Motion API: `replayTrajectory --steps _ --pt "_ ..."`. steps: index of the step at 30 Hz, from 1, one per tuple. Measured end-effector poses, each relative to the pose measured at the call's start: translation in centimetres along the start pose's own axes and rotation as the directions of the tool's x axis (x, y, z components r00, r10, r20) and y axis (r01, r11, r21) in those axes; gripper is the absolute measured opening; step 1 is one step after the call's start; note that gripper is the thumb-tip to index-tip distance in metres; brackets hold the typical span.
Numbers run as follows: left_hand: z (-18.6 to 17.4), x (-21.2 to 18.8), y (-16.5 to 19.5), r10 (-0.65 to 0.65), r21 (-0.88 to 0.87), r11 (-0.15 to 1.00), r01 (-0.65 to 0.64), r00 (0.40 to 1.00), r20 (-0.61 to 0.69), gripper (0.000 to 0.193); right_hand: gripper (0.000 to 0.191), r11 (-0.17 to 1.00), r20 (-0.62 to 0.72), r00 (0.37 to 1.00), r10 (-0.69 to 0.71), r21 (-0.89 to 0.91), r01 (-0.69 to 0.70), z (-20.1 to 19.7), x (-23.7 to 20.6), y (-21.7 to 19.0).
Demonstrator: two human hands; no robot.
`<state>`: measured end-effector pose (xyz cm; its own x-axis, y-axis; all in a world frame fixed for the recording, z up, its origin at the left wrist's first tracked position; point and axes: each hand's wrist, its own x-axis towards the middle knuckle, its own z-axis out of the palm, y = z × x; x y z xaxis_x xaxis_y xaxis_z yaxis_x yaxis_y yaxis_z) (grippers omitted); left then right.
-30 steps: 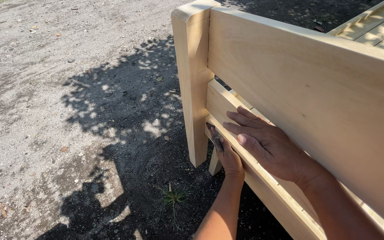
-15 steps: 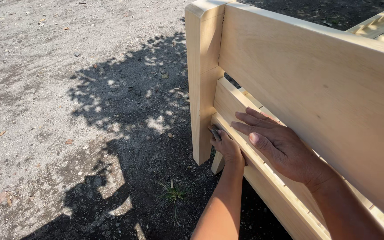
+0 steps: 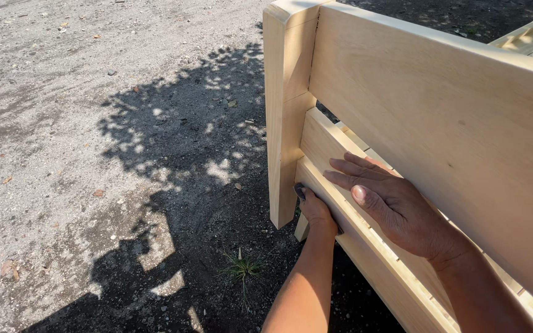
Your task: The person sands a large wooden bench headboard outdoors, holding the panel steady with one hand while rubbing sandpaper along its top edge and rails. They work along the length of the board, repositioning to sand different sections of the frame.
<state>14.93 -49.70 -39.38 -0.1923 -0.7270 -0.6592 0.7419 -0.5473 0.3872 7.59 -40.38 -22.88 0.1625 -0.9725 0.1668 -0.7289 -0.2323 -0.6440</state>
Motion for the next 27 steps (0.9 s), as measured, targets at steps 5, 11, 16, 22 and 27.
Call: replayTrajectory --steps 5,11,16,22,27 --pt "-1.2 -2.9 -5.0 0.45 0.076 0.88 -0.469 0.875 0.18 0.059 0.062 0.999 0.004 0.999 0.032 0.043 -0.032 0.0 0.0 -0.1" --pt "-0.5 -0.9 -1.8 0.199 0.001 0.98 -0.199 0.978 0.066 0.06 0.062 1.0 0.011 1.0 0.004 0.021 -0.005 0.0 -0.1 -0.5" --pt "0.4 -0.1 -0.5 0.169 0.033 0.985 -0.169 0.986 -0.006 0.058 0.062 0.998 -0.012 1.0 -0.022 0.066 0.023 0.0 0.0 -0.5" --pt "0.3 -0.4 -2.7 0.538 0.025 0.835 -0.55 0.826 0.167 0.054 0.061 0.995 0.02 0.997 -0.071 0.068 0.07 0.1 0.0 -0.3" --pt "0.9 0.6 -0.5 0.433 -0.01 0.899 -0.437 0.888 0.155 0.06 0.061 0.997 0.044 0.996 -0.079 -0.017 0.08 0.1 0.0 -0.8"
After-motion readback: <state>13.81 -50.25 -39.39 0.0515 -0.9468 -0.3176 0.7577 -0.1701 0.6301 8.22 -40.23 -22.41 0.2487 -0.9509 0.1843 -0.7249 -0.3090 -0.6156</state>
